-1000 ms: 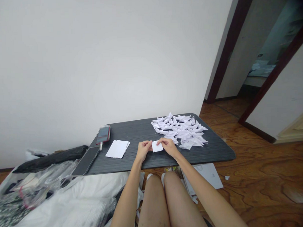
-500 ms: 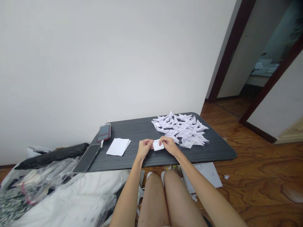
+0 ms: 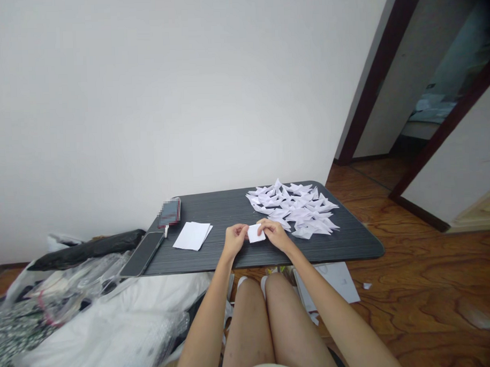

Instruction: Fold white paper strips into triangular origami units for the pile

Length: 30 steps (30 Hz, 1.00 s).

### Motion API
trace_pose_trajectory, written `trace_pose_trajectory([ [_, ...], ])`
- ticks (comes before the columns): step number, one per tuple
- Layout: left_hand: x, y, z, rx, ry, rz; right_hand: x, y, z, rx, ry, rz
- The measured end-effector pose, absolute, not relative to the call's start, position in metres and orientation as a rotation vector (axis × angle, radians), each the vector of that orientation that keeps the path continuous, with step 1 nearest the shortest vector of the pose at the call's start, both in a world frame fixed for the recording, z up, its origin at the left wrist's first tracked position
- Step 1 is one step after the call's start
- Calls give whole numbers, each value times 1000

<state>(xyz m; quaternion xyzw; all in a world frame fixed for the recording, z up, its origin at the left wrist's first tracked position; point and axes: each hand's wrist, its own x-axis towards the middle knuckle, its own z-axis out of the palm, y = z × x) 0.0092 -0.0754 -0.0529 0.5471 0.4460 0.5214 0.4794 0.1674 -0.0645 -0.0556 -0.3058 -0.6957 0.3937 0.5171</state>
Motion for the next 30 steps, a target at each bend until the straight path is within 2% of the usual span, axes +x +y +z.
trace_pose_trajectory([
  [5, 13, -79, -52, 1391, 1109, 1281, 166, -62, -59, -858, -1508, 1125],
  [14, 15, -80, -57, 1520, 1079, 1209, 160, -60, -67, -970, -1594, 1009],
  [24, 17, -81, -52, 1484, 1029, 1158, 159, -62, -67, -1050, -1711, 726],
  [30, 18, -82, -54, 1564, 945, 1011, 159, -64, -65, -1129, -1677, 603],
])
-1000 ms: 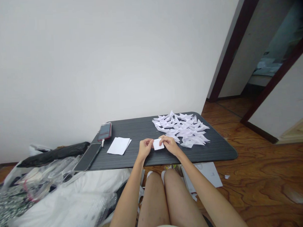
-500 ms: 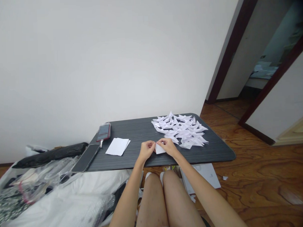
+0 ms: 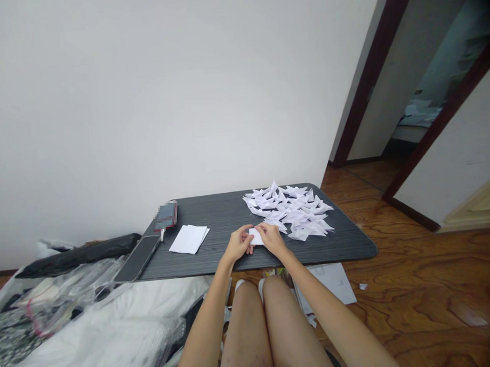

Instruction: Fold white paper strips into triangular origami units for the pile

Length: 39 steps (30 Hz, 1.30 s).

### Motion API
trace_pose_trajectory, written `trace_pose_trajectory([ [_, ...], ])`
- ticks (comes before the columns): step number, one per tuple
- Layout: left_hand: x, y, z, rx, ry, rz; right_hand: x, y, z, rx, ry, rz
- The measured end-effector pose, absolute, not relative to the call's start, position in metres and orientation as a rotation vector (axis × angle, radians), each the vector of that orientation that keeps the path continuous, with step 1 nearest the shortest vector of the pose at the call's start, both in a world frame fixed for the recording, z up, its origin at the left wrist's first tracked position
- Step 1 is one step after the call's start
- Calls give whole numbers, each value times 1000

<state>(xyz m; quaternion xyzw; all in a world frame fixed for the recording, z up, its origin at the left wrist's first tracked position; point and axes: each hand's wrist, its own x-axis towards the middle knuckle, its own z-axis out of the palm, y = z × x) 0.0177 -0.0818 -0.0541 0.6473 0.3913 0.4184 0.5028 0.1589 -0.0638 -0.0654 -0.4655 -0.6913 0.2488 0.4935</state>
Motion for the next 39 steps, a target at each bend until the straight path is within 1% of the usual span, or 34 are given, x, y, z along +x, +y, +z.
trace_pose_trajectory([
  [6, 18, -83, -47, 1518, 818, 985, 161, -65, -63, -1196, -1584, 563],
  [10, 15, -82, -45, 1509, 842, 969, 164, -60, -66, -1243, -1462, 593],
  [16, 11, -80, -46, 1447, 939, 1146, 160, -55, -73, -1139, -1443, 880],
  [24, 11, -84, -42, 1493, 765, 1016, 163, -56, -69, -1043, -1374, 1195],
  [30, 11, -84, -42, 1503, 760, 1006, 164, -57, -67, -1003, -1349, 1301],
  [39, 10, -83, -43, 1478, 852, 1089, 165, -56, -66, -958, -1394, 1310],
])
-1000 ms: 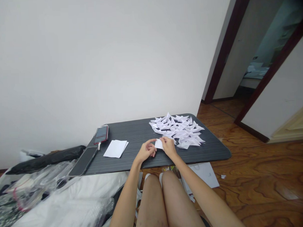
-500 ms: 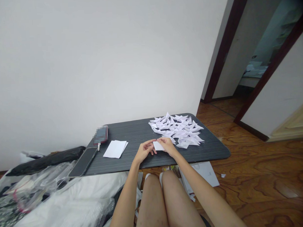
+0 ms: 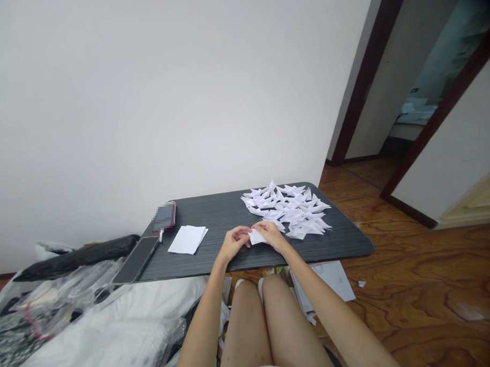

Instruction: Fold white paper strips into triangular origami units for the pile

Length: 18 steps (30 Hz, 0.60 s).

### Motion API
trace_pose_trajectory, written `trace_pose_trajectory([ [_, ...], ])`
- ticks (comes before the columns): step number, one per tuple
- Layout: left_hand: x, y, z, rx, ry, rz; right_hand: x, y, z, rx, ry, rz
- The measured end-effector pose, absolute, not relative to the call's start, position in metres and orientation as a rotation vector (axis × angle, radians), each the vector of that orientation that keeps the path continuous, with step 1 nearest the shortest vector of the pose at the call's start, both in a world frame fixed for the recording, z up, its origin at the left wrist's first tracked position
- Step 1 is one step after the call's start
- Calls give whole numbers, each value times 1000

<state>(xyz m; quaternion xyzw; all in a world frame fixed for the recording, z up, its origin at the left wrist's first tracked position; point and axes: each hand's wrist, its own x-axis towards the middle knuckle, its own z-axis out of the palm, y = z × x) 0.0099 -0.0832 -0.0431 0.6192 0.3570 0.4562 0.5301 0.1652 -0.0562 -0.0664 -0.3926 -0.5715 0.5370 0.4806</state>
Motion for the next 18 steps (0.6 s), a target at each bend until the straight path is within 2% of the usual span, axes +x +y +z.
trace_pose_trajectory([
  [10, 9, -81, -46, 1461, 935, 1132, 165, -60, -66, -912, -1460, 1316],
  [18, 9, -81, -42, 1468, 1121, 1400, 163, -65, -57, -812, -1527, 1021],
])
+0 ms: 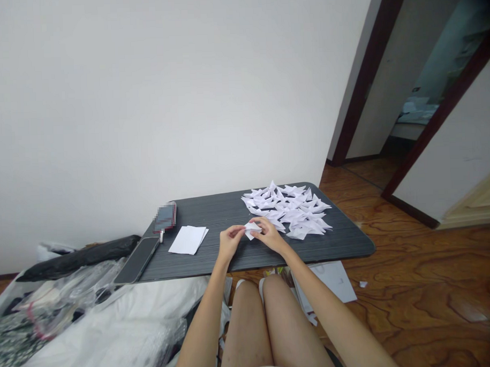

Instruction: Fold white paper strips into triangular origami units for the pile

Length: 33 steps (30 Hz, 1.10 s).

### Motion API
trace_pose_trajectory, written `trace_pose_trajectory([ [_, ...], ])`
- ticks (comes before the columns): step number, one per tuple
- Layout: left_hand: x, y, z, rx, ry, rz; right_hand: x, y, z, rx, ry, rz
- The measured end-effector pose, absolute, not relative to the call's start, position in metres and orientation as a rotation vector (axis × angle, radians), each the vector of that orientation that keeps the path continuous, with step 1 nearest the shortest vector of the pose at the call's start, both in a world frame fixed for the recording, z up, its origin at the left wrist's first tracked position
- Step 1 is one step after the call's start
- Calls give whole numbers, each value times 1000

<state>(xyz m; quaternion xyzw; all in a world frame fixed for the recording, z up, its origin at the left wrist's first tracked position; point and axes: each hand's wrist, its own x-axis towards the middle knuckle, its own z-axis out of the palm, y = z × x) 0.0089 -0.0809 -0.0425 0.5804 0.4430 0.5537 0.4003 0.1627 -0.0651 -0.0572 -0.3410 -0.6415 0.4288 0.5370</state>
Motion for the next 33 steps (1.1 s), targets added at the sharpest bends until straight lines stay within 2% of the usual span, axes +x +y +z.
trace_pose_trajectory([
  [15, 12, -87, -53, 1660, 1190, 1442, 162, -63, -61, -863, -1387, 1098],
  [33, 17, -86, -48, 1344, 995, 1282, 159, -62, -61, -884, -1310, 1079],
])
